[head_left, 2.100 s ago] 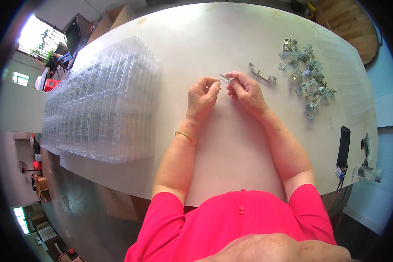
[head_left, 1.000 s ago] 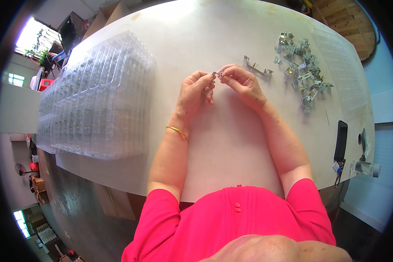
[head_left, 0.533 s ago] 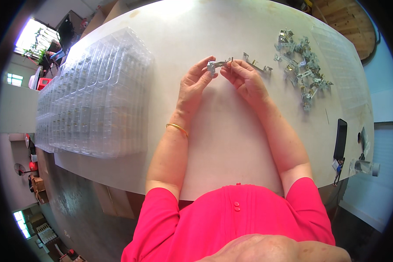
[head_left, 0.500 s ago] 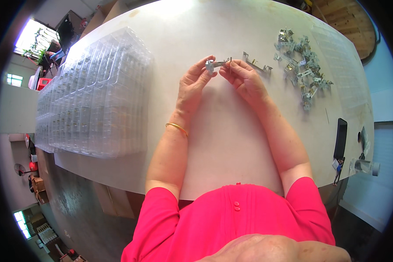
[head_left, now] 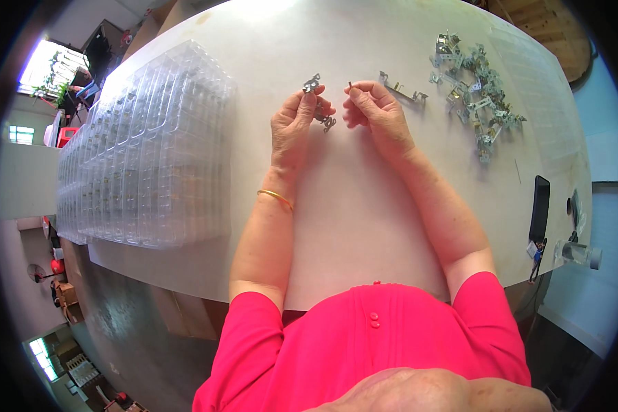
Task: Assembling metal hinges by inserting pins and placing them in trays.
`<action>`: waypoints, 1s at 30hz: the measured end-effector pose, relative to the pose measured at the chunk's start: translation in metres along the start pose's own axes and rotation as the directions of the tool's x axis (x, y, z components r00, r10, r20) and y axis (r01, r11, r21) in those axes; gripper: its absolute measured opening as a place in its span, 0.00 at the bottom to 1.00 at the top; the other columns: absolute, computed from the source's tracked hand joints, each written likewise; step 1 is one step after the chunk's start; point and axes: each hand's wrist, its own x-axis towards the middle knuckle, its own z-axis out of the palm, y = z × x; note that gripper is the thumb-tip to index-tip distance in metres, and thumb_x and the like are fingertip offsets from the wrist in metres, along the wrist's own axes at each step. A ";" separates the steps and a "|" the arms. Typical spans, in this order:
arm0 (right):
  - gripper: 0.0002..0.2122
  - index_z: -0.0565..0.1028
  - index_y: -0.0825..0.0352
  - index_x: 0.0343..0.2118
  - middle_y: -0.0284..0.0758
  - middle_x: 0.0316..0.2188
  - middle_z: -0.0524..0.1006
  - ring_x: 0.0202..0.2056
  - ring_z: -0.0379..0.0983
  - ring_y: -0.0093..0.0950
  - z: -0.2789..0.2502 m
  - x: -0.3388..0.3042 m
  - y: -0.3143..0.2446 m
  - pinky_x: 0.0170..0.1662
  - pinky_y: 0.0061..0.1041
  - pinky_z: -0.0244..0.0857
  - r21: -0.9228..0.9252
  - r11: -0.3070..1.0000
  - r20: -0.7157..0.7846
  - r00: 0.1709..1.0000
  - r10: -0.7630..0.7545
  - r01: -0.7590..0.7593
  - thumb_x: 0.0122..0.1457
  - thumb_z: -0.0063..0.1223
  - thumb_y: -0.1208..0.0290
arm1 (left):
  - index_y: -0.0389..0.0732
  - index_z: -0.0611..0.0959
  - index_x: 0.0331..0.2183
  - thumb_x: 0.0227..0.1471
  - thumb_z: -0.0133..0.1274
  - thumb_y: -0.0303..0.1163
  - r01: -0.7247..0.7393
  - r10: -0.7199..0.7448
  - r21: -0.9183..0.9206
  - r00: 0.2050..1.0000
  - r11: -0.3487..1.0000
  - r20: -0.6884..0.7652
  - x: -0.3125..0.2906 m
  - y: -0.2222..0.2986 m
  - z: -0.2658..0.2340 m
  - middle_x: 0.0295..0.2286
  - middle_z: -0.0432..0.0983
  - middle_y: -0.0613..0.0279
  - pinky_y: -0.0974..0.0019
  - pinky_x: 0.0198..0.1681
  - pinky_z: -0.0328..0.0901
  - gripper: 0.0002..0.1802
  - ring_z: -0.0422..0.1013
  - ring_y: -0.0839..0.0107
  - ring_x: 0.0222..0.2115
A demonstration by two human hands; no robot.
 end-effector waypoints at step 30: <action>0.07 0.75 0.66 0.41 0.25 0.20 0.72 0.22 0.67 0.13 0.010 -0.007 -0.004 0.25 0.16 0.63 -0.412 0.896 0.075 0.986 -0.147 0.165 0.63 0.55 0.70 | 0.37 0.82 0.35 0.60 0.51 0.28 -0.417 0.530 0.778 0.838 0.470 0.129 0.004 -0.018 -0.003 0.26 0.76 0.58 0.66 0.27 0.65 0.07 0.70 0.69 0.23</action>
